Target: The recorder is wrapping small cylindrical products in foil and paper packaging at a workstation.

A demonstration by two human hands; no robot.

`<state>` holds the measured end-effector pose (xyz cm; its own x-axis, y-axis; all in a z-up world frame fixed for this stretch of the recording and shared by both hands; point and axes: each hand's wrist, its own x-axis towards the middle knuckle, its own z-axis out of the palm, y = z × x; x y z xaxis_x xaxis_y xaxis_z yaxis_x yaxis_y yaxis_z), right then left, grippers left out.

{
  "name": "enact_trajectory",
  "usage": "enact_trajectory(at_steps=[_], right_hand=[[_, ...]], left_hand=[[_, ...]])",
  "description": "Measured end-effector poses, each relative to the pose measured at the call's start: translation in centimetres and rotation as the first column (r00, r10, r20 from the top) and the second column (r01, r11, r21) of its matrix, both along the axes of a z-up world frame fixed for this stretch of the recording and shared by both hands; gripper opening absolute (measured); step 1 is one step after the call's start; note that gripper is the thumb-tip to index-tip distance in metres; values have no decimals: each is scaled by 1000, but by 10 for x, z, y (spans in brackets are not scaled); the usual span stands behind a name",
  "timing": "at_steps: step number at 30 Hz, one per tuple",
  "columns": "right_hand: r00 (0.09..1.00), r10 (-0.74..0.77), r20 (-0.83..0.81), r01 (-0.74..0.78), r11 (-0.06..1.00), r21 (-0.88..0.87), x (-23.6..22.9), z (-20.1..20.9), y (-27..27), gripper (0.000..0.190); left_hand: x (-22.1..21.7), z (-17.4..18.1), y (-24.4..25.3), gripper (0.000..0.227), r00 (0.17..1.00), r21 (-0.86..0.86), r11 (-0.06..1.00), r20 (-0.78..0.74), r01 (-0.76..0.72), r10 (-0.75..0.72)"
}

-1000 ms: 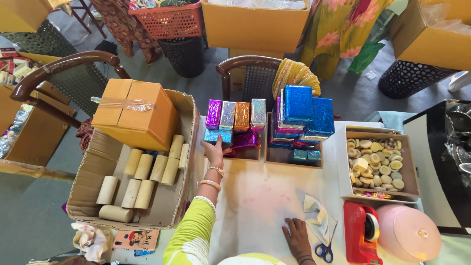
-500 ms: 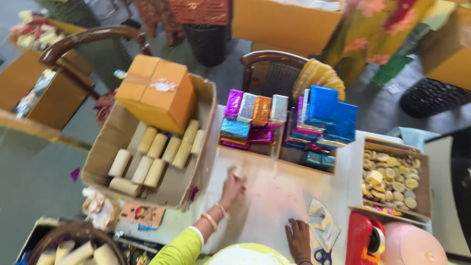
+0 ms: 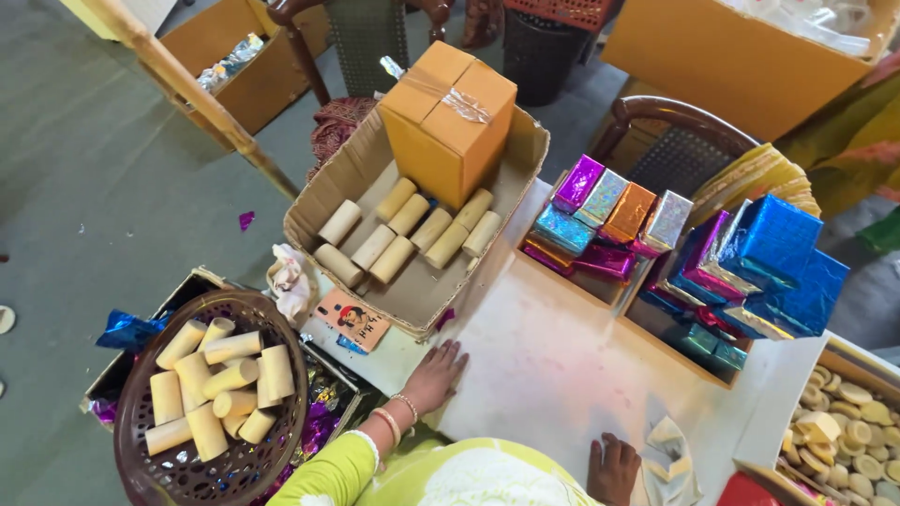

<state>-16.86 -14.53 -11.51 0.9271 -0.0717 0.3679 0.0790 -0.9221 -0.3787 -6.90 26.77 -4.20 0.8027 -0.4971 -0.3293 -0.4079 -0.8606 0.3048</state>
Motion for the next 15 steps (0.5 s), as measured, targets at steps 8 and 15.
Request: enact_trajectory(at_steps=[8, 15], right_hand=[[999, -13, 32, 13, 1000, -15, -1, -12, -5, 28], [999, -28, 35, 28, 999, -20, 0, -16, -11, 28]], left_hand=[[9, 72, -13, 11, 942, -445, 864, 116, -235, 315], [93, 105, 6, 12, 738, -704, 675, 330, -223, 588]])
